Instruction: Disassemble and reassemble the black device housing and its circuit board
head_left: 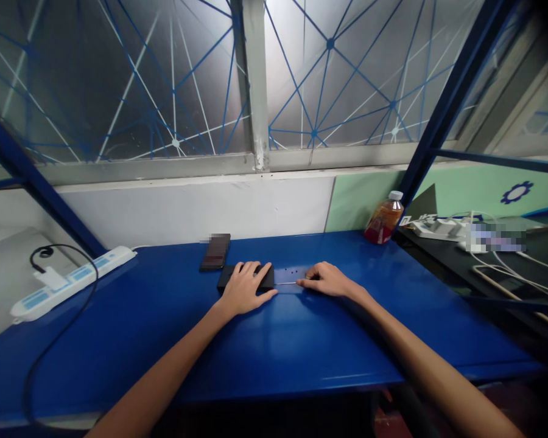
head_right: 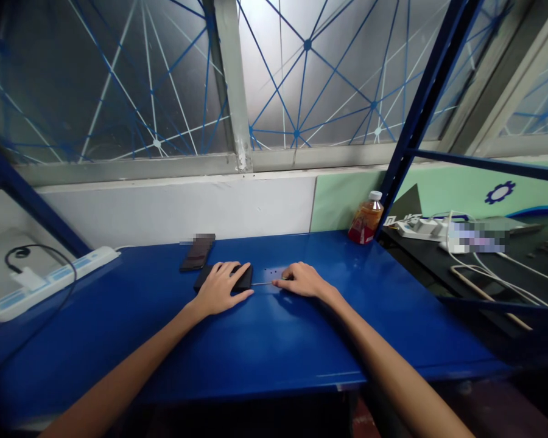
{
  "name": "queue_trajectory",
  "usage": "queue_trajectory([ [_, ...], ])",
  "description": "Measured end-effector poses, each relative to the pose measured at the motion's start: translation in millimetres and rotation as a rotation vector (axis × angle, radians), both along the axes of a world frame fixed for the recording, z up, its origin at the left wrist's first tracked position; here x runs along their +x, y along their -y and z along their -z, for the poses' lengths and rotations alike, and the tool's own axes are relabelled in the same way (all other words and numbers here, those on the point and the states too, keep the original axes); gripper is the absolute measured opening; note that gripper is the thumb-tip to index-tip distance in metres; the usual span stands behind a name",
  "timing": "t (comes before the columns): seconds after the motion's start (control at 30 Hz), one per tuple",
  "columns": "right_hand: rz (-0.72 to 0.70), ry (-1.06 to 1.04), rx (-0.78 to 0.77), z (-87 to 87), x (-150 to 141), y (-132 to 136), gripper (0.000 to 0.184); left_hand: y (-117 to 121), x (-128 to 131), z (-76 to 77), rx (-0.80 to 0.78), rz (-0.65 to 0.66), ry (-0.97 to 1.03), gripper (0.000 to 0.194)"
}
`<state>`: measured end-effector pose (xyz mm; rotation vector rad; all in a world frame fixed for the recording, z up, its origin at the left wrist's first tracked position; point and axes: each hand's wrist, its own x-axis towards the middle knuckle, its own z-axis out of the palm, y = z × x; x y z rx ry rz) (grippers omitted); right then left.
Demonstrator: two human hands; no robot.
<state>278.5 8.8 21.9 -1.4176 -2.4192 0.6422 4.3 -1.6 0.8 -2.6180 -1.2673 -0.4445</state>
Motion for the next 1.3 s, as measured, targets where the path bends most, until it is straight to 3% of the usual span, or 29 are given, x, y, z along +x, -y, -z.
queue_trajectory([
  [1.0, -0.022, -0.017, -0.031, 0.0, 1.7, -2.1, 0.058, 0.4, 1.0, 0.9, 0.008, -0.014, -0.011, 0.068],
  [1.3, -0.034, 0.004, 0.027, 1.3, -0.1, -1.2, 0.057, -0.1, 1.2, 0.3, 0.008, -0.005, 0.012, 0.067],
])
